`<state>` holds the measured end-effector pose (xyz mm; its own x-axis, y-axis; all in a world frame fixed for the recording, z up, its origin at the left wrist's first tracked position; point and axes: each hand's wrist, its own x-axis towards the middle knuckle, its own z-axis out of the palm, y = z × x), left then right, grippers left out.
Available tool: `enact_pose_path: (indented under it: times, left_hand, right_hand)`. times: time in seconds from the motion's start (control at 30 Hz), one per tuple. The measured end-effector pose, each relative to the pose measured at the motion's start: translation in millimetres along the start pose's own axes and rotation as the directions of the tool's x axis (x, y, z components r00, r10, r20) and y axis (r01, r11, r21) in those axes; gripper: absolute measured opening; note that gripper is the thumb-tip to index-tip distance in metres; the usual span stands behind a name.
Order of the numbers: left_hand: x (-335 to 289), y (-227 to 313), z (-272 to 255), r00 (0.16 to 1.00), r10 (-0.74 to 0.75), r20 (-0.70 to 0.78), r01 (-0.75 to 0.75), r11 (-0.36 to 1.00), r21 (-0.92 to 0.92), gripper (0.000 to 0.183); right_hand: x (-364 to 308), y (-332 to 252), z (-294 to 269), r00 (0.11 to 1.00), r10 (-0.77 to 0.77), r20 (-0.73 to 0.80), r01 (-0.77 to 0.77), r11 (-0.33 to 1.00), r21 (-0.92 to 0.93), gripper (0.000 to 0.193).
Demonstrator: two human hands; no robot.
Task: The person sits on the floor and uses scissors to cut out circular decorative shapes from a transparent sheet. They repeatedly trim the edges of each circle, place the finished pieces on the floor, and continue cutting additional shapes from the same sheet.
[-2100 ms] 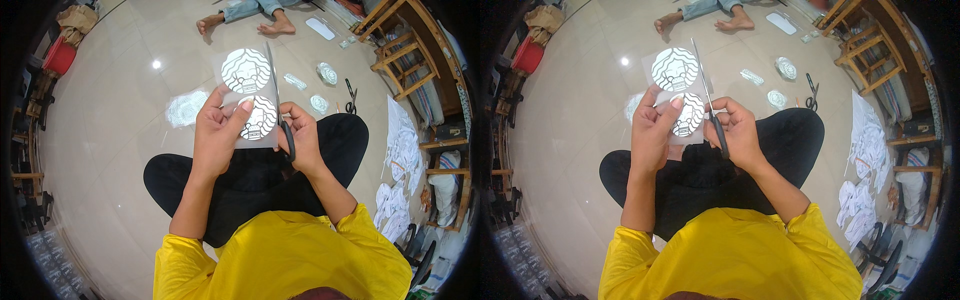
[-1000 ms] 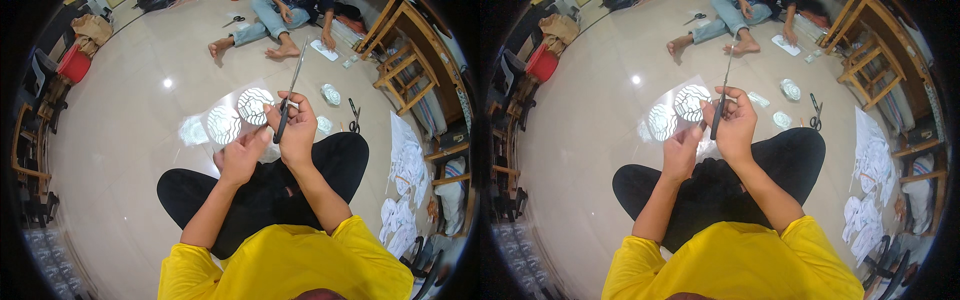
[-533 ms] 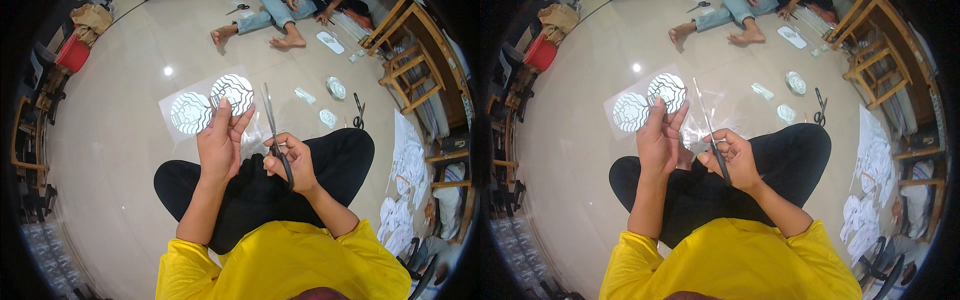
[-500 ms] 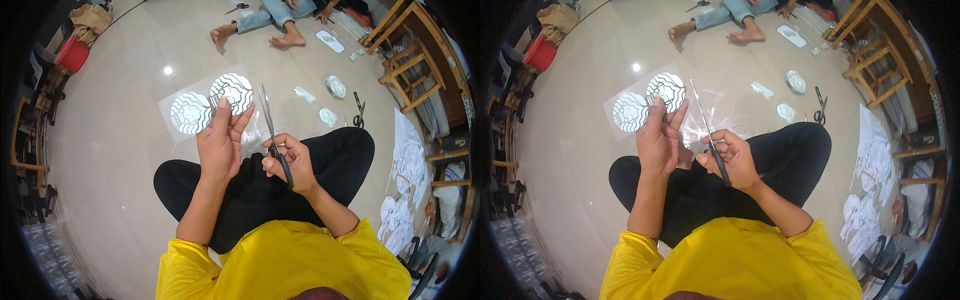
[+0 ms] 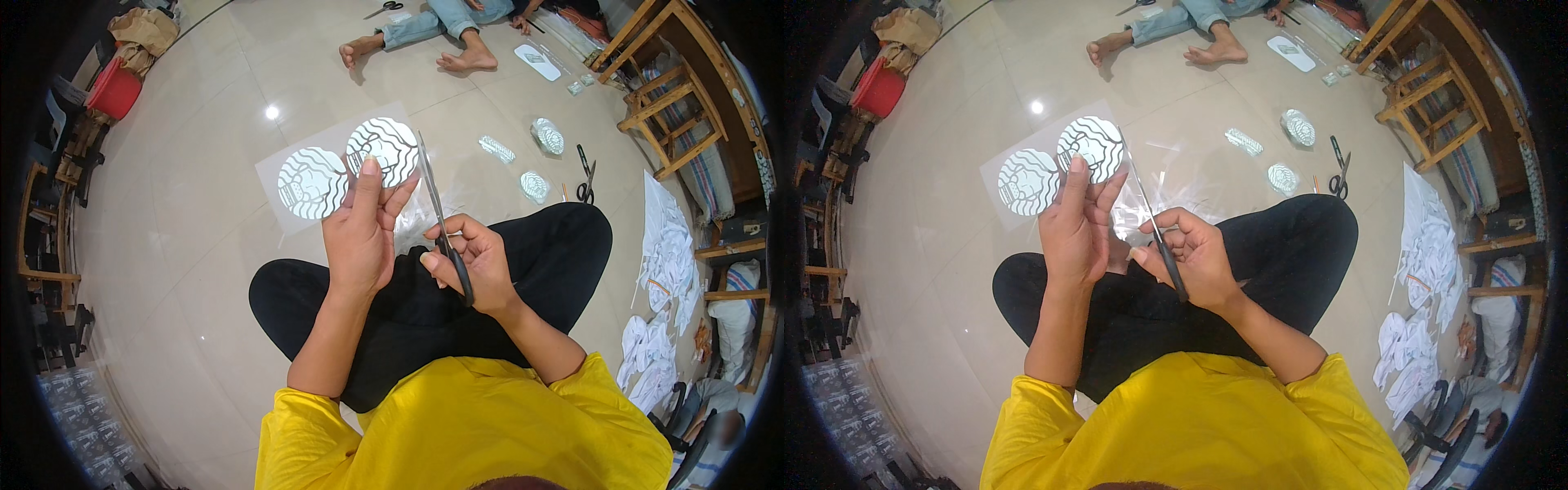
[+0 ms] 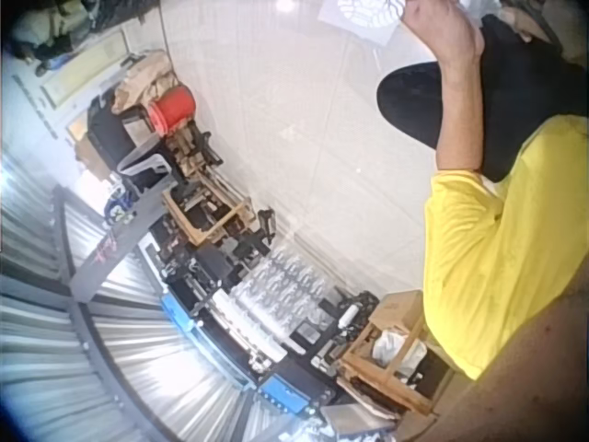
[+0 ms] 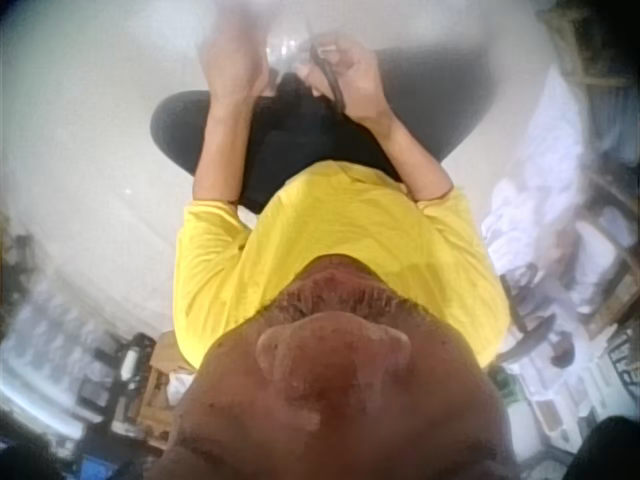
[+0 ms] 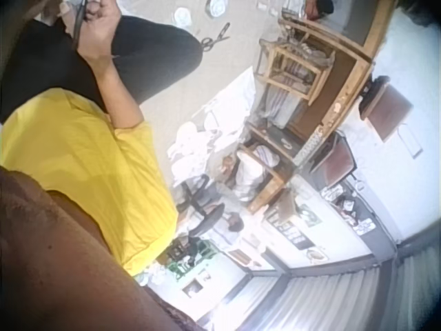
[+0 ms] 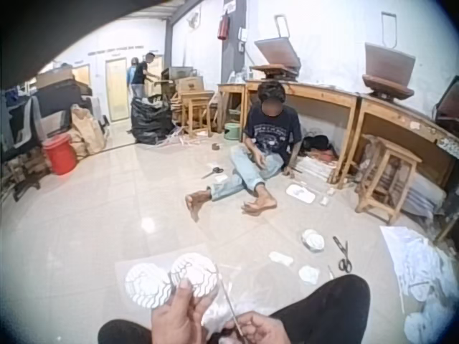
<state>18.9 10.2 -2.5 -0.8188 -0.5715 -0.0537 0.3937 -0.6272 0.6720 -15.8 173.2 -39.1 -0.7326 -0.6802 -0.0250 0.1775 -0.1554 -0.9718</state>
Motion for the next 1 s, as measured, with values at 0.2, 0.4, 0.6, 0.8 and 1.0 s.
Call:
enact_pose_path:
  times: [0.2, 0.4, 0.6, 0.8, 1.0]
  left_hand:
    - [-2.0, 2.9, 3.0, 1.0, 0.014, 0.004, -0.014, 1.0, -0.008, 0.03]
    - [-5.1, 2.3, 3.5, 1.0, -0.003, 0.025, 0.003, 1.0, 0.028, 0.032]
    - [-8.9, 3.5, 6.5, 0.998, -0.06, -0.003, 0.06, 0.997, 0.043, 0.038]
    - [-7.8, 0.4, 4.1, 0.999, -0.041, 0.015, 0.041, 0.998, 0.046, 0.041]
    - [-11.4, 4.7, 7.8, 0.995, -0.099, 0.023, 0.099, 0.995, 0.027, 0.032]
  right_hand:
    - [-0.1, 0.4, 0.0, 1.0, 0.0, -0.02, -0.001, 0.999, -0.042, 0.03]
    - [2.0, -1.8, 1.1, 1.0, -0.011, -0.024, 0.01, 1.0, -0.02, 0.03]
    - [5.2, -14.6, 4.7, 0.999, 0.003, -0.035, -0.006, 0.996, -0.085, 0.025]
    - [4.1, -12.7, 3.1, 0.998, 0.018, -0.054, -0.021, 0.998, -0.051, 0.031]
    - [8.1, -14.4, 2.9, 0.998, -0.03, -0.063, 0.027, 0.998, -0.056, 0.031]
